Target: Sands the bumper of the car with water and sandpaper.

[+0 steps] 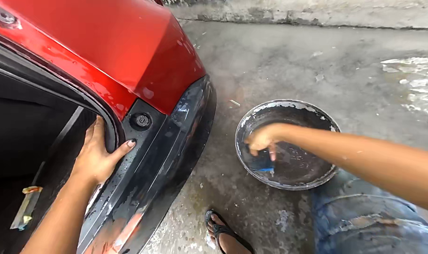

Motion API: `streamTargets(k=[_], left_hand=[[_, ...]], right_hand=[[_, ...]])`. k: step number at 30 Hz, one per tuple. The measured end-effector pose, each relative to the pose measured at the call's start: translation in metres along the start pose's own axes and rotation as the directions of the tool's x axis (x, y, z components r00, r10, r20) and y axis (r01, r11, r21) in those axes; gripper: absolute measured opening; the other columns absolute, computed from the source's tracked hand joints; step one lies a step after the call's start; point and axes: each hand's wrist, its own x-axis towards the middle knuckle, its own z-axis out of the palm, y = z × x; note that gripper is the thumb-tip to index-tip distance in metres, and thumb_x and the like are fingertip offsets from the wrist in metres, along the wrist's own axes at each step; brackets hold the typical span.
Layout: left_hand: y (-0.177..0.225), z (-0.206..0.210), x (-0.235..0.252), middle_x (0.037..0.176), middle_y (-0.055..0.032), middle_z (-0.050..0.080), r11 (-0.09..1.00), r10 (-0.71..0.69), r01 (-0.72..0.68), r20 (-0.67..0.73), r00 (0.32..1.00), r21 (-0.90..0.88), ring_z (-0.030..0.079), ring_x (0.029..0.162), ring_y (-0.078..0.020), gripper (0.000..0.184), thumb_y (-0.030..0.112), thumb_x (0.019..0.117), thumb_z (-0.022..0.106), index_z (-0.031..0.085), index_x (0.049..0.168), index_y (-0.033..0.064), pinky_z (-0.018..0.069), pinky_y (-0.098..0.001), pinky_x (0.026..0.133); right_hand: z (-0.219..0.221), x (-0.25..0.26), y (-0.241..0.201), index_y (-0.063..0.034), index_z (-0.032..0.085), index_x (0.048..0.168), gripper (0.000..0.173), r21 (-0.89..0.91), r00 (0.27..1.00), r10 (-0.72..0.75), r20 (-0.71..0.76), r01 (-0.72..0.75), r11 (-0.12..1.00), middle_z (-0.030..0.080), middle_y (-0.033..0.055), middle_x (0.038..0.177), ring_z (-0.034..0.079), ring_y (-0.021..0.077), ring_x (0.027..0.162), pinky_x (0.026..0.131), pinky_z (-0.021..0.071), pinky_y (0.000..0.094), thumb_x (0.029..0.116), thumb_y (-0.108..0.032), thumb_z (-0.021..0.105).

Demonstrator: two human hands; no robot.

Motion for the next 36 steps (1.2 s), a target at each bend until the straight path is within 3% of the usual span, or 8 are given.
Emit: streamTargets(k=[3,7,12,18,26,28,32,36], left_hand=[[-0.003,0.001,0.0,0.167,-0.0204,0.024,1.0,0.004,-0.004,-0.018,1.0,0.006,0.033,0.149,-0.0458,0.122,0.084,0.0725,0.056,0.014,0.166,0.0188,0.0333,-0.0759,0.108],[-0.002,0.001,0.0,0.168,-0.0214,0.021,1.0,-0.004,0.005,-0.051,0.999,0.023,0.032,0.148,-0.048,0.121,0.083,0.0727,0.055,0.012,0.166,0.0184,0.0333,-0.0775,0.106],[-0.001,0.0,0.0,0.168,-0.0223,0.02,0.999,-0.008,0.01,-0.041,0.999,0.04,0.03,0.15,-0.0472,0.122,0.083,0.0727,0.055,0.013,0.166,0.0176,0.0326,-0.0755,0.109],[0.003,0.0,-0.002,0.165,-0.0269,0.022,0.999,0.001,0.0,-0.037,0.999,0.036,0.03,0.15,-0.0474,0.122,0.084,0.0744,0.053,0.011,0.166,0.0145,0.0299,-0.0723,0.113],[-0.001,0.002,0.0,0.163,-0.0286,0.026,0.999,0.052,-0.052,-0.045,0.998,0.009,0.031,0.149,-0.047,0.124,0.085,0.0734,0.05,0.01,0.166,0.0127,0.0288,-0.0718,0.113],[-0.002,0.002,0.001,0.162,-0.0284,0.028,0.998,0.064,-0.064,-0.049,0.997,0.009,0.031,0.149,-0.0452,0.123,0.084,0.0736,0.05,0.012,0.165,0.0115,0.0282,-0.07,0.114],[-0.01,0.004,0.0,0.162,-0.0269,0.03,0.994,0.108,-0.109,-0.068,0.992,-0.005,0.03,0.151,-0.04,0.123,0.088,0.0747,0.047,0.017,0.164,0.0102,0.0273,-0.0625,0.12],[-0.013,0.005,0.001,0.165,-0.0268,0.025,0.991,0.13,-0.132,-0.073,0.989,-0.025,0.025,0.155,-0.0373,0.126,0.089,0.0766,0.047,0.015,0.164,0.0047,0.0224,-0.0553,0.125]], right_hand=[[0.008,-0.073,-0.077,0.0019,0.057,0.126,0.023,0.272,0.808,-0.578,-0.114,0.585,0.764,0.068,0.0172,0.105,0.071,0.0237,0.081,0.07,0.0628,0.0428,0.1039,-0.005,0.052],[-0.008,-0.074,-0.098,-0.0048,0.07,0.11,0.021,-0.276,0.242,-0.729,-0.64,0.813,0.512,0.07,0.0081,0.09,0.069,0.0166,0.081,0.07,0.0583,0.0409,0.1009,-0.01,0.051],[-0.004,0.003,0.002,0.0017,0.064,0.108,0.024,-0.009,0.879,-0.209,-0.429,0.228,0.974,0.067,0.0234,0.092,0.069,0.0369,0.076,0.065,0.0575,0.0582,0.0998,-0.02,0.06],[0.026,0.119,0.115,0.0118,0.069,0.107,0.03,-0.54,0.979,0.063,-0.194,-0.16,0.826,0.067,0.0299,0.116,0.064,0.0447,0.115,0.096,0.0482,0.0643,0.0981,-0.017,0.065],[0.012,0.01,0.015,-0.0081,0.075,0.106,0.026,0.147,0.543,-0.186,-0.819,0.513,0.846,0.072,0.0144,0.093,0.07,0.0296,0.086,0.075,0.0552,0.0576,0.1004,-0.019,0.052],[0.047,-0.005,-0.044,-0.0093,0.072,0.126,0.034,0.177,0.324,-0.144,-0.935,0.778,0.603,0.073,0.01,0.119,0.07,0.0199,0.108,0.092,0.0572,0.0487,0.1,-0.01,0.05],[0.206,0.004,-0.15,0.0005,0.014,0.164,0.082,-0.052,0.116,-0.258,-0.959,0.825,0.563,0.008,0.022,0.172,0.009,0.0335,0.16,0.13,0.0189,0.053,0.1036,-0.046,0.046],[0.282,0.038,-0.172,0.0174,0.036,0.149,0.11,-0.228,-0.049,-0.284,-0.958,0.733,0.641,0.033,0.0407,0.156,0.03,0.05,0.15,0.125,0.0264,0.0566,0.092,-0.076,0.044]])
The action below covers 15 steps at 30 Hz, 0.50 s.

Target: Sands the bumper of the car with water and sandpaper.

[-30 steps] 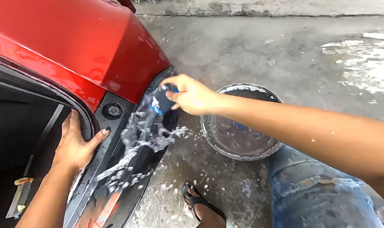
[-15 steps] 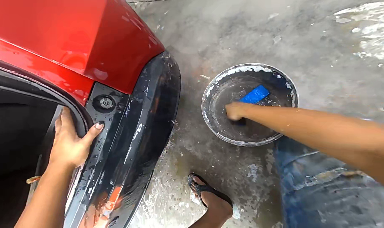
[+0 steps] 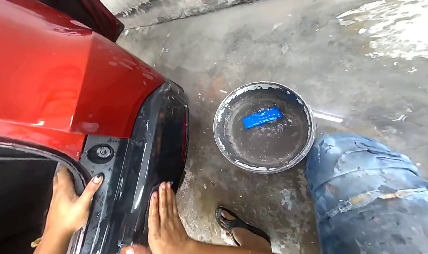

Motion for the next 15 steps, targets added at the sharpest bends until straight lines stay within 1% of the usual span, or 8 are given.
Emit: streamTargets(k=[2,4,6,8,10,13,14,15], left_hand=[[-0.003,0.001,-0.001,0.165,-0.027,0.026,1.0,0.02,-0.02,-0.004,1.0,-0.011,0.026,0.155,-0.0355,0.125,0.089,0.0776,0.047,0.015,0.164,0.0035,0.0227,-0.052,0.125],[-0.005,0.001,0.0,0.164,-0.0274,0.026,0.999,0.032,-0.032,-0.002,0.999,-0.021,0.026,0.154,-0.0338,0.125,0.088,0.0785,0.048,0.016,0.163,0.0022,0.0231,-0.0502,0.125],[-0.006,0.001,0.003,0.164,-0.0264,0.027,0.999,0.027,-0.027,0.011,1.0,-0.025,0.027,0.154,-0.0322,0.124,0.087,0.0789,0.048,0.016,0.163,0.0022,0.0236,-0.0492,0.125],[-0.007,0.0,-0.001,0.165,-0.0248,0.027,1.0,0.013,-0.013,0.025,1.0,-0.022,0.027,0.154,-0.0305,0.123,0.087,0.0784,0.048,0.017,0.163,0.0037,0.0238,-0.0485,0.125],[-0.012,-0.001,0.001,0.164,-0.0255,0.028,0.999,0.043,-0.043,0.011,0.999,-0.031,0.028,0.154,-0.03,0.123,0.087,0.0789,0.05,0.018,0.163,0.0026,0.0244,-0.047,0.125],[-0.014,0.0,0.001,0.164,-0.0289,0.025,0.997,0.066,-0.065,0.025,0.997,-0.043,0.027,0.154,-0.0308,0.122,0.084,0.0826,0.052,0.016,0.162,-0.0008,0.0234,-0.0457,0.126],[-0.012,0.001,0.0,0.164,-0.0286,0.026,0.998,0.052,-0.051,0.027,0.998,-0.041,0.028,0.154,-0.0307,0.121,0.084,0.0825,0.051,0.017,0.162,-0.0003,0.0241,-0.0458,0.125],[-0.01,0.001,-0.001,0.162,-0.0275,0.03,0.999,0.027,-0.026,0.029,0.999,-0.031,0.031,0.152,-0.0301,0.12,0.084,0.0813,0.05,0.019,0.162,0.001,0.0262,-0.047,0.124]], right_hand=[[-0.012,0.055,0.017,0.0157,0.028,0.154,0.109,0.058,0.997,0.062,-0.054,-0.059,0.997,0.024,0.0394,0.161,0.021,0.0498,0.154,0.127,0.0187,0.0606,0.0937,-0.074,0.043],[-0.029,0.143,0.051,0.0069,0.023,0.159,0.101,0.128,0.981,0.158,-0.111,-0.144,0.981,0.018,0.0308,0.167,0.014,0.0412,0.158,0.128,0.0132,0.0583,0.0954,-0.069,0.042],[-0.048,0.238,0.097,-0.0009,0.027,0.161,0.097,0.21,0.947,0.32,-0.031,-0.307,0.928,0.022,0.0225,0.168,0.019,0.0345,0.158,0.128,0.0171,0.0573,0.0968,-0.074,0.036],[-0.05,0.294,0.139,-0.0034,0.034,0.159,0.096,0.281,0.899,0.43,0.079,-0.434,0.856,0.029,0.0205,0.167,0.025,0.0335,0.156,0.126,0.0231,0.0581,0.0975,-0.077,0.029],[-0.048,0.294,0.139,-0.0024,0.034,0.159,0.093,0.299,0.902,0.428,0.058,-0.424,0.855,0.03,0.021,0.166,0.026,0.0331,0.156,0.126,0.024,0.0571,0.0998,-0.074,0.026],[-0.05,0.215,0.089,0.0014,0.02,0.162,0.087,0.195,0.979,0.185,-0.082,-0.166,0.967,0.016,0.0214,0.17,0.012,0.0326,0.159,0.129,0.0138,0.0549,0.1037,-0.063,0.028],[-0.047,0.199,0.084,0.0033,0.019,0.162,0.092,0.163,0.988,0.097,-0.116,-0.077,0.984,0.015,0.0226,0.17,0.011,0.0336,0.159,0.129,0.0121,0.0553,0.1009,-0.064,0.032],[-0.043,0.198,0.088,0.0037,0.023,0.161,0.098,0.163,0.989,0.063,-0.135,-0.04,0.986,0.018,0.0226,0.169,0.015,0.0333,0.159,0.129,0.0141,0.0551,0.097,-0.069,0.036]])
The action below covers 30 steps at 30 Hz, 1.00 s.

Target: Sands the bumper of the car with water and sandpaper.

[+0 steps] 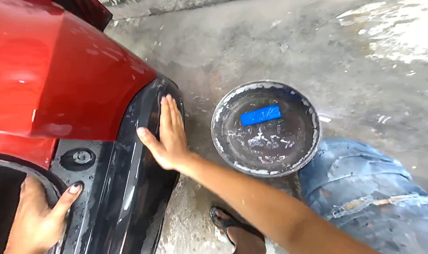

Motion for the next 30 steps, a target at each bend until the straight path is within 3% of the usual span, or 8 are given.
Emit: streamTargets(k=[2,5,8,11,14,18,24,30], left_hand=[[0.007,-0.003,0.0,0.159,-0.0235,0.037,1.0,-0.03,0.03,0.014,0.999,0.005,0.037,0.149,-0.0272,0.115,0.081,0.0802,0.05,0.022,0.161,0.0051,0.0301,-0.0484,0.122],[0.018,-0.003,-0.003,0.159,-0.0176,0.038,0.998,-0.05,0.052,0.035,0.998,-0.04,0.041,0.146,-0.0232,0.109,0.075,0.0809,0.052,0.016,0.163,0.0132,0.0336,-0.0507,0.119],[0.019,-0.002,-0.003,0.159,-0.0177,0.038,0.997,-0.062,0.064,0.035,0.997,-0.051,0.041,0.147,-0.0262,0.107,0.072,0.082,0.055,0.016,0.164,0.0155,0.0334,-0.0543,0.119],[0.021,-0.002,-0.001,0.16,-0.0195,0.036,0.997,-0.053,0.055,0.051,0.997,-0.053,0.038,0.148,-0.0274,0.109,0.073,0.0814,0.055,0.015,0.164,0.0135,0.0324,-0.0541,0.12],[0.021,-0.003,-0.001,0.16,-0.0191,0.037,0.998,-0.04,0.042,0.051,0.998,-0.044,0.039,0.148,-0.0259,0.11,0.075,0.0815,0.053,0.015,0.163,0.0123,0.0334,-0.052,0.12],[0.017,-0.003,0.001,0.161,-0.0193,0.034,0.999,-0.024,0.026,0.044,0.999,-0.037,0.036,0.15,-0.0241,0.112,0.075,0.0826,0.052,0.012,0.164,0.0096,0.0304,-0.0486,0.122],[0.02,-0.002,0.001,0.161,-0.0127,0.037,0.994,0.017,-0.01,0.062,0.998,-0.111,0.039,0.147,-0.0155,0.109,0.074,0.0847,0.054,0.01,0.164,0.0128,0.0329,-0.0407,0.122],[0.023,-0.002,0.001,0.16,-0.0147,0.038,0.995,-0.027,0.031,0.048,0.998,-0.096,0.039,0.148,-0.0181,0.111,0.074,0.0821,0.055,0.012,0.164,0.0127,0.0334,-0.0441,0.122]], right_hand=[[0.002,0.027,0.019,0.0013,0.029,0.16,0.1,0.019,0.999,0.046,0.028,-0.046,0.999,0.025,0.0211,0.168,0.021,0.0314,0.157,0.129,0.0184,0.0545,0.0951,-0.074,0.036],[-0.001,0.095,0.067,-0.0017,0.032,0.16,0.085,0.1,0.954,0.24,0.182,-0.261,0.96,0.029,0.021,0.167,0.026,0.0311,0.156,0.127,0.0243,0.0546,0.1039,-0.066,0.026],[0.001,0.113,0.091,-0.0017,0.039,0.156,0.08,0.259,0.889,0.401,0.221,-0.45,0.855,0.04,0.0181,0.161,0.036,0.0268,0.151,0.124,0.0301,0.0519,0.1075,-0.06,0.014],[0.004,0.071,0.083,-0.003,0.029,0.161,0.08,0.355,0.877,0.459,0.143,-0.479,0.803,0.03,0.0173,0.167,0.027,0.0249,0.156,0.128,0.0234,0.0493,0.1071,-0.061,0.014],[0.015,-0.028,0.058,-0.002,0.013,0.164,0.081,0.361,0.876,0.473,0.091,-0.472,0.805,0.012,0.0218,0.171,0.013,0.0293,0.159,0.13,0.0158,0.0498,0.1078,-0.059,0.02],[0.02,-0.102,0.048,0.002,0.003,0.164,0.089,0.364,0.92,0.357,0.161,-0.391,0.845,-0.005,0.0257,0.171,0.002,0.0333,0.16,0.13,0.0132,0.0525,0.1054,-0.063,0.024],[0.029,-0.081,0.077,0.0064,0.013,0.162,0.085,0.344,0.988,0.153,-0.008,-0.141,0.929,0.005,0.0254,0.171,0.006,0.0312,0.16,0.131,0.0129,0.0488,0.1075,-0.058,0.019],[0.039,-0.204,-0.011,-0.0091,0.0,0.166,0.087,0.313,0.903,0.404,0.145,-0.429,0.847,-0.008,0.0133,0.174,0.003,0.0257,0.161,0.128,0.0233,0.0515,0.104,-0.063,0.028]])
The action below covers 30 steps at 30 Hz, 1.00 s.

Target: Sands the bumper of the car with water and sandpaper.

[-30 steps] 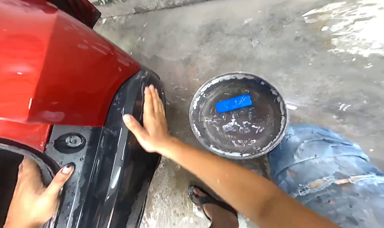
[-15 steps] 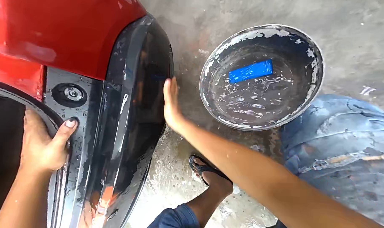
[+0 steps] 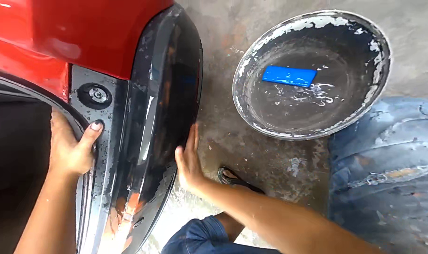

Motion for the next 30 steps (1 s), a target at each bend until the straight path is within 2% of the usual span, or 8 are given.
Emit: streamTargets(k=[8,14,17,20,22,25,27,30], left_hand=[[0.002,-0.001,-0.001,0.162,-0.0177,0.035,0.998,-0.013,0.015,-0.023,1.0,0.066,0.036,0.15,-0.024,0.113,0.077,0.0812,0.053,0.011,0.165,0.0131,0.0311,-0.0501,0.122],[0.002,-0.001,0.0,0.161,-0.0182,0.035,0.998,-0.022,0.023,-0.018,1.0,0.061,0.036,0.15,-0.0237,0.114,0.073,0.0804,0.055,0.011,0.164,0.0104,0.0311,-0.0487,0.122],[0.003,-0.001,-0.001,0.162,-0.0176,0.035,0.998,-0.031,0.031,-0.013,0.999,0.062,0.035,0.15,-0.0247,0.114,0.075,0.0792,0.054,0.012,0.165,0.0129,0.0312,-0.0506,0.122],[0.002,-0.001,0.0,0.164,-0.0185,0.031,0.996,-0.03,0.032,-0.028,0.999,0.078,0.033,0.152,-0.0268,0.116,0.079,0.0789,0.053,0.011,0.165,0.0141,0.0294,-0.0536,0.122],[0.0,-0.001,-0.003,0.166,-0.0187,0.029,0.995,-0.043,0.045,-0.029,0.999,0.092,0.031,0.153,-0.0282,0.117,0.079,0.0802,0.052,0.007,0.166,0.0135,0.0277,-0.0549,0.123],[-0.001,0.0,-0.003,0.162,-0.0185,0.036,0.994,-0.043,0.048,-0.052,0.998,0.101,0.037,0.149,-0.0287,0.117,0.083,0.0776,0.051,0.014,0.165,0.0142,0.0329,-0.056,0.119],[-0.002,0.001,-0.002,0.16,-0.019,0.038,0.994,-0.041,0.046,-0.056,0.998,0.096,0.039,0.147,-0.0283,0.117,0.082,0.0766,0.051,0.015,0.164,0.0135,0.0339,-0.0557,0.118],[0.0,-0.001,0.0,0.161,-0.0188,0.037,0.993,-0.059,0.062,-0.035,0.998,0.102,0.038,0.149,-0.0276,0.12,0.083,0.0756,0.051,0.014,0.164,0.0117,0.0328,-0.0556,0.119]], right_hand=[[0.045,-0.065,-0.06,0.0191,-0.004,0.155,0.116,-0.077,0.988,0.155,0.004,-0.154,0.985,-0.007,0.0449,0.161,-0.005,0.0511,0.156,0.13,0.004,0.0561,0.0961,-0.071,0.038],[0.009,0.069,-0.077,0.0091,0.007,0.161,0.098,-0.345,0.938,-0.288,-0.19,0.211,0.914,0.002,0.0282,0.17,-0.004,0.0392,0.159,0.129,-0.0002,0.0576,0.0986,-0.064,0.024],[0.011,0.054,-0.076,0.0072,0.006,0.162,0.099,-0.357,0.906,-0.406,-0.116,0.344,0.869,0.0,0.0273,0.17,-0.004,0.0392,0.159,0.13,-0.0018,0.0599,0.0966,-0.065,0.027],[0.023,-0.044,-0.041,0.0127,0.031,0.154,0.109,-0.435,0.85,-0.489,0.196,0.522,0.733,0.028,0.0375,0.16,0.023,0.0518,0.152,0.125,0.0184,0.0653,0.0927,-0.078,0.035],[0.02,-0.068,-0.025,0.0068,0.044,0.149,0.109,-0.499,0.792,-0.507,0.34,0.609,0.616,0.043,0.0291,0.156,0.036,0.0464,0.148,0.123,0.0268,0.0561,0.0911,-0.084,0.028],[0.009,-0.013,-0.048,0.0109,0.042,0.149,0.108,-0.485,0.821,-0.522,0.23,0.562,0.67,0.042,0.0329,0.155,0.036,0.0488,0.148,0.122,0.0269,0.062,0.0935,-0.08,0.03],[-0.003,0.066,-0.079,0.0113,0.027,0.156,0.107,-0.439,0.868,-0.491,0.066,0.467,0.767,0.024,0.0341,0.163,0.019,0.046,0.155,0.127,0.0146,0.0622,0.0939,-0.076,0.035],[-0.036,0.204,-0.112,0.0017,0.023,0.161,0.095,-0.359,0.964,-0.267,-0.009,0.246,0.9,0.02,0.022,0.169,0.016,0.0334,0.159,0.129,0.013,0.0563,0.0999,-0.07,0.028]])
